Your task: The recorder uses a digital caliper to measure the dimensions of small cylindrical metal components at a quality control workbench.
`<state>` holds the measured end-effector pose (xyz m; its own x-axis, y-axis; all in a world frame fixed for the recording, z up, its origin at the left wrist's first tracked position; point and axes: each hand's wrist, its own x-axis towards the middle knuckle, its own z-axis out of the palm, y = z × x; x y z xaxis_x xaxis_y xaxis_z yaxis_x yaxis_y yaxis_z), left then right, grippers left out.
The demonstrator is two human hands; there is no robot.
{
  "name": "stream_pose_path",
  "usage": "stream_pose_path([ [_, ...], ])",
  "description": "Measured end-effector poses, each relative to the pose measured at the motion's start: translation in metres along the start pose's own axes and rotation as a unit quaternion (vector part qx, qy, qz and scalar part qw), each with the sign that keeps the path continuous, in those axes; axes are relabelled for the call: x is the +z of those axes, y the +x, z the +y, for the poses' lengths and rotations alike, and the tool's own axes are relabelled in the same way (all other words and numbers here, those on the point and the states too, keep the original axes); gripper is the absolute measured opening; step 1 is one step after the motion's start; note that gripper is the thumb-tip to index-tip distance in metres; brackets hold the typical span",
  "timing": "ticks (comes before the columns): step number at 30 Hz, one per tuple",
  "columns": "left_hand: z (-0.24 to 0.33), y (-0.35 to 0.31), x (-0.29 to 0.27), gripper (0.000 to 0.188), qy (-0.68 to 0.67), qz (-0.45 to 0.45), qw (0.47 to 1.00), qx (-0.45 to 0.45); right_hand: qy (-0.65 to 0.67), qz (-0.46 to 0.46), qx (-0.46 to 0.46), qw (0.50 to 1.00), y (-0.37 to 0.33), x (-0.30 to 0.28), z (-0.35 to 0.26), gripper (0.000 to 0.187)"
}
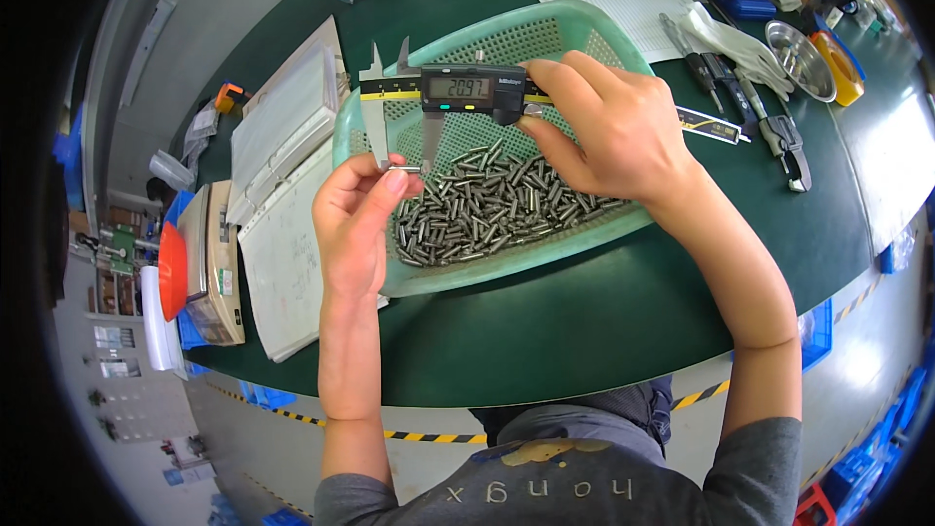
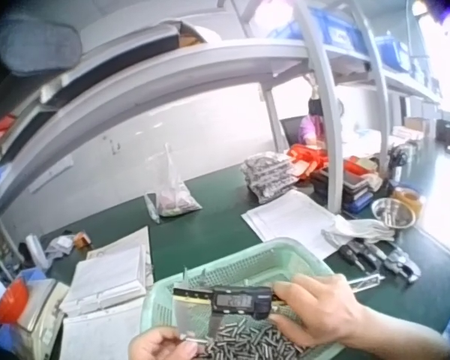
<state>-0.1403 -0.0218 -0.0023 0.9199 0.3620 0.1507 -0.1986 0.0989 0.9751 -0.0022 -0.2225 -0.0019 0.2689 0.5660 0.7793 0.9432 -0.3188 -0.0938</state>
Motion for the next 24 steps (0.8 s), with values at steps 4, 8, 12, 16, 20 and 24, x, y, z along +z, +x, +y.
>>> stream_pose_path([
  [4,0.001,-0.001,-0.002,0.016,0.006,-0.009,1.000,0.009,-0.004,0.019,-0.004,1.000,0.000,0.002,0.002,0.032],
  [8,0.002,-0.001,-0.002,0.015,0.037,-0.005,0.999,0.000,-0.011,0.036,-0.006,0.999,-0.001,0.003,0.004,0.032],
  [12,0.002,-0.001,-0.004,0.016,0.043,-0.008,0.999,0.003,-0.012,0.038,0.004,0.999,0.000,0.001,0.002,0.031],
  [16,0.002,0.000,-0.003,0.018,0.053,-0.018,0.998,-0.004,-0.004,0.041,0.008,0.999,-0.003,0.004,0.005,0.030],
  [20,0.000,0.002,-0.004,0.028,0.270,-0.068,0.960,0.005,-0.012,0.035,0.020,0.999,-0.002,0.004,0.004,0.029],
  [24,-0.009,-0.002,0.000,0.034,0.560,-0.133,0.814,0.082,-0.030,0.014,0.028,0.999,-0.003,0.007,0.005,0.028],
])
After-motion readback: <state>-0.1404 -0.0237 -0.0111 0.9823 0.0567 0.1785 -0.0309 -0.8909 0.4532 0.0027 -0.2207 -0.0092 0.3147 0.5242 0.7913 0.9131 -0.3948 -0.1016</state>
